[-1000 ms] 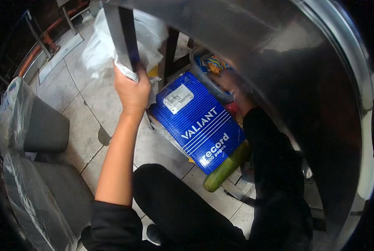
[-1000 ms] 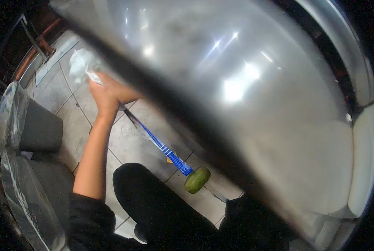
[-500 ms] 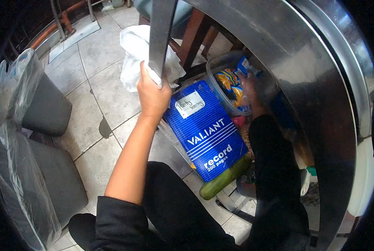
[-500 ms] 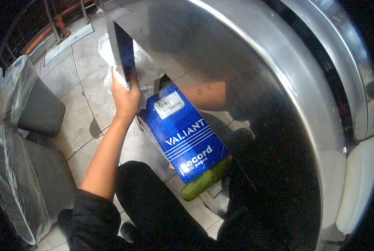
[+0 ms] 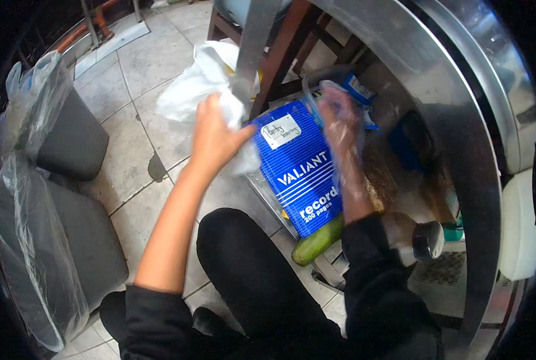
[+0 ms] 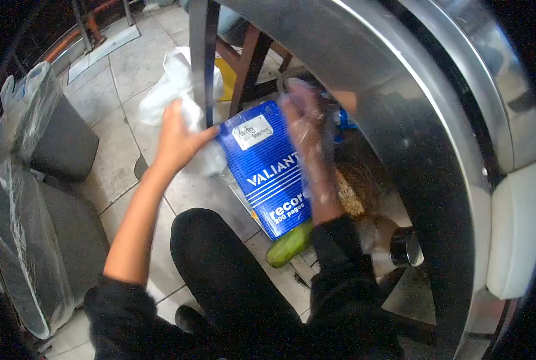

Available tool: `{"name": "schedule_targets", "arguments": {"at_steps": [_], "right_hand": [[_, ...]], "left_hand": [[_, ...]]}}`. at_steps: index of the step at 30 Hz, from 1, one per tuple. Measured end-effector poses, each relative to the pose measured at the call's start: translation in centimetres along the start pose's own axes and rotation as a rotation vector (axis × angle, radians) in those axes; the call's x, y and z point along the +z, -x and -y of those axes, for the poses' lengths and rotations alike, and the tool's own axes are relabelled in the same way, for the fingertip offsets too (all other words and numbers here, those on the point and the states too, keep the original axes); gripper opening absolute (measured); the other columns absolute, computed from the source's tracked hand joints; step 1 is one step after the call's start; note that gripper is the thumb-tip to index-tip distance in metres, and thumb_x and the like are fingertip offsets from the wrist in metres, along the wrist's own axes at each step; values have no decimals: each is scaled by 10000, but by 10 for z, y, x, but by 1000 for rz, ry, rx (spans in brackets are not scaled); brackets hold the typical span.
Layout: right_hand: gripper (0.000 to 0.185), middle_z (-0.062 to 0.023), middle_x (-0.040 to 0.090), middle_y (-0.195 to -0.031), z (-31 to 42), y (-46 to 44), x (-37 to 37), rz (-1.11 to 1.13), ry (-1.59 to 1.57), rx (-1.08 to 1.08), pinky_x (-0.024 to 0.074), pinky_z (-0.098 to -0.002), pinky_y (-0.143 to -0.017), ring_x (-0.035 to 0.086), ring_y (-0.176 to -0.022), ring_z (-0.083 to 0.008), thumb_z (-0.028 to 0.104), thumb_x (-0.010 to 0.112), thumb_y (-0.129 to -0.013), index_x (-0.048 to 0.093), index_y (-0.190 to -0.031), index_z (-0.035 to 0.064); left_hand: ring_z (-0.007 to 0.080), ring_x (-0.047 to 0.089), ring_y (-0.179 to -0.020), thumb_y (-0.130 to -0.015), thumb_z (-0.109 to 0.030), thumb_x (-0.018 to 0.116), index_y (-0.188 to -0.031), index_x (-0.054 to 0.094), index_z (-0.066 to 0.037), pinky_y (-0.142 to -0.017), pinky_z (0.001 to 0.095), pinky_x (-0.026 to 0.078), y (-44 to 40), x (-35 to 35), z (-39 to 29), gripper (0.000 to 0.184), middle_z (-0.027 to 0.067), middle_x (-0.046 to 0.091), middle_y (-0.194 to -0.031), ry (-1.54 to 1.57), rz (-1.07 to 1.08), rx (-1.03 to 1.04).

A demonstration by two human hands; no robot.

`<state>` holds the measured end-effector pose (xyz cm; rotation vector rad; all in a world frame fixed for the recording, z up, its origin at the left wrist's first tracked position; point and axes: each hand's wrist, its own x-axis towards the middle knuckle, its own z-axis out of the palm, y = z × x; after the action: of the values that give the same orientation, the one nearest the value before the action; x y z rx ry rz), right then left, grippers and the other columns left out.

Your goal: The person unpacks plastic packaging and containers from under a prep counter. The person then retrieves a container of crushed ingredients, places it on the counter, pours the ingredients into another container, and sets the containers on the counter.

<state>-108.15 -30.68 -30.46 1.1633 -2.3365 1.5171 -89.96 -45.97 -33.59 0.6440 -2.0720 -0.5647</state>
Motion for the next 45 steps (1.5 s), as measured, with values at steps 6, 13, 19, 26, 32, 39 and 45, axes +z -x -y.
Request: {"name": "schedule_targets", "arguments": {"at_steps": [6, 13, 19, 26, 32, 39, 45], "right_hand": [[600, -210, 307, -1387, 111, 98, 43, 588, -51, -649, 235, -497, -1043, 259, -1289, -423, 304, 730, -660, 540, -1221, 208], [431, -143, 573, -1131, 102, 191, 97, 791, -1237, 572, 408, -342, -916, 543, -1048, -234, 166, 643, -774, 537, -1167, 24], [446, -127, 522, -1147, 129, 209, 109, 723, -838, 667, 392, -367, -910, 488, -1070, -222, 282, 537, -850, 452, -1207, 28], [928, -264, 223, -1391, 197, 171, 69, 799, -304, -321, 357, -400, -986, 334, -1250, -418, 269, 802, -585, 322, -1364, 116], [626, -240, 360, -1295, 194, 170, 101, 919, -131, -389, 428, -422, -929, 475, -1130, -405, 133, 707, -662, 496, -1245, 218], [318, -62, 613, -1056, 269, -35, 1, -431, 718, -1397, 509, -344, -827, 590, -994, -257, 227, 622, -766, 601, -1067, 125], [340, -170, 641, -931, 277, -121, -32, -114, 1239, -598, 487, -388, -774, 633, -854, -273, 321, 519, -856, 613, -908, -2]], "left_hand": [[154, 575, -752, -584, -9, 698, -877, 616, -7, -732, 294, 451, 55, -177, -52, 304, 60, 615, -788, 800, 1003, -307], [307, 420, -1145, -511, -144, 797, -1136, 526, -13, -977, 369, 325, 119, -191, -27, 694, 201, 371, -1265, 380, 344, -184], [299, 517, -1060, -540, -23, 716, -1196, 435, 10, -916, 327, 392, 134, -183, -24, 715, 184, 525, -1112, 601, 516, -566], [178, 607, -898, -833, 0, 503, -1103, 554, -27, -788, 298, 478, 135, -187, 8, 276, 60, 619, -995, 985, 114, -913], [166, 554, -1001, -881, -212, 491, -1225, 460, -44, -860, 306, 443, 160, -172, 20, 384, 60, 564, -1095, 1442, 68, -975], [184, 476, -963, -831, -290, 551, -1290, 382, -107, -846, 310, 382, 130, -194, 26, 522, 90, 415, -1211, 1233, -52, -860], [155, 472, -955, -821, -288, 558, -1185, 473, -79, -790, 314, 416, 136, -174, 28, 428, 71, 439, -1147, 1036, 179, -820]]}}
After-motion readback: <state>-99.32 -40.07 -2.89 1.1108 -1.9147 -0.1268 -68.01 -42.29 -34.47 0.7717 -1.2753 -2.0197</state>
